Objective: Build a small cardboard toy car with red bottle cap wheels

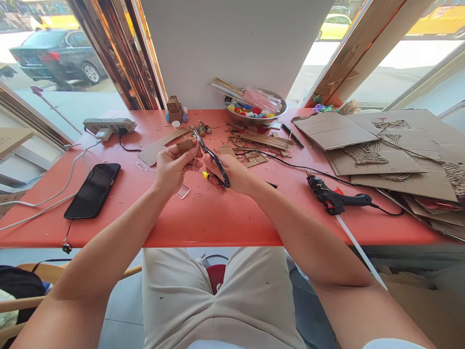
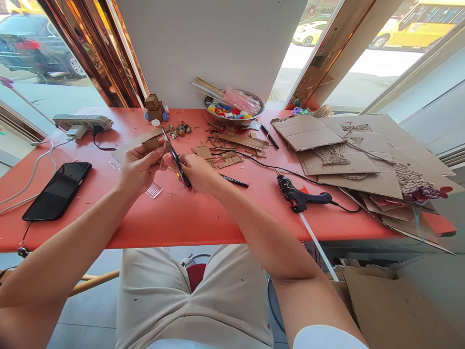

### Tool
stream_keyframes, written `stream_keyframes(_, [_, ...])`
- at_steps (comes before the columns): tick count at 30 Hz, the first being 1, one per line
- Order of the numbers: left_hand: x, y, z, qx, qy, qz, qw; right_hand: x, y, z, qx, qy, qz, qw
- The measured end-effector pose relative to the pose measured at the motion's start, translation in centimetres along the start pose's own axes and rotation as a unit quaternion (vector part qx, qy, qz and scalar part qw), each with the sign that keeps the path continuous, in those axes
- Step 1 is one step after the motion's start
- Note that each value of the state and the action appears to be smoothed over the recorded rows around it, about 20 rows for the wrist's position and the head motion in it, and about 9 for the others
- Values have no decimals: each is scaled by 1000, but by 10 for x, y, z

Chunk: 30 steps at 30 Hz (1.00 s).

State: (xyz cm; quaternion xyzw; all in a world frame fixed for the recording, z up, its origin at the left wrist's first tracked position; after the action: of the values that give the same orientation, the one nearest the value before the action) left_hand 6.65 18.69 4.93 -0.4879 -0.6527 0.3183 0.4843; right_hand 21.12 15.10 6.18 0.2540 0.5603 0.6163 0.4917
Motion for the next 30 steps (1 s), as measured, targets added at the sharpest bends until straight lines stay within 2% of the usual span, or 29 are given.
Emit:
stream_keyframes(7, [2,2,2,-17,-1,10,1000,-5,10,-3,-37,-50,-43,997])
stream_keyframes(11, [3,6,3,-24,-1,26,999,1,11,8,-120,-105,-22,987])
stream_keyframes(13, [4,7,4,-29,-2,36,999,3,11,29,-202,-182,-3,962])
stream_keyframes(15, [5,6,4,-39,-2,44,998,1,10,54,-289,-271,-13,918])
stream_keyframes(17, [5,4,3,-52,-2,58,997,-3,6,77,-356,-331,-73,871])
stream_keyframes(20, [4,3,2,-72,-3,87,994,-10,-1,97,-408,-357,-172,823])
stream_keyframes(22, [2,3,0,-77,4,99,992,-14,-2,101,-425,-357,-206,806])
stream_keyframes(25, [1,4,-1,-70,18,103,992,-17,-3,106,-435,-369,-216,792])
stream_keyframes(28, [1,5,0,-62,31,93,993,-16,-9,115,-425,-391,-205,790])
stream_keyframes(30, [1,6,0,-65,35,83,994,-12,-11,117,-407,-406,-162,802])
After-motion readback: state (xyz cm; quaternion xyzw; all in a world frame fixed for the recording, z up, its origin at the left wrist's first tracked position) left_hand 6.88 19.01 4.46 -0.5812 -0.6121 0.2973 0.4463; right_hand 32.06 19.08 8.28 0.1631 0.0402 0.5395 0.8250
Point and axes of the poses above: each hand's wrist, its own x-axis towards the middle knuckle, its own z-axis out of the back of the hand, y = z × x, the point moved 6 cm from there along x, towards the middle knuckle, and after that the axes turned 10 degrees about -z, right-handed, at the moved point
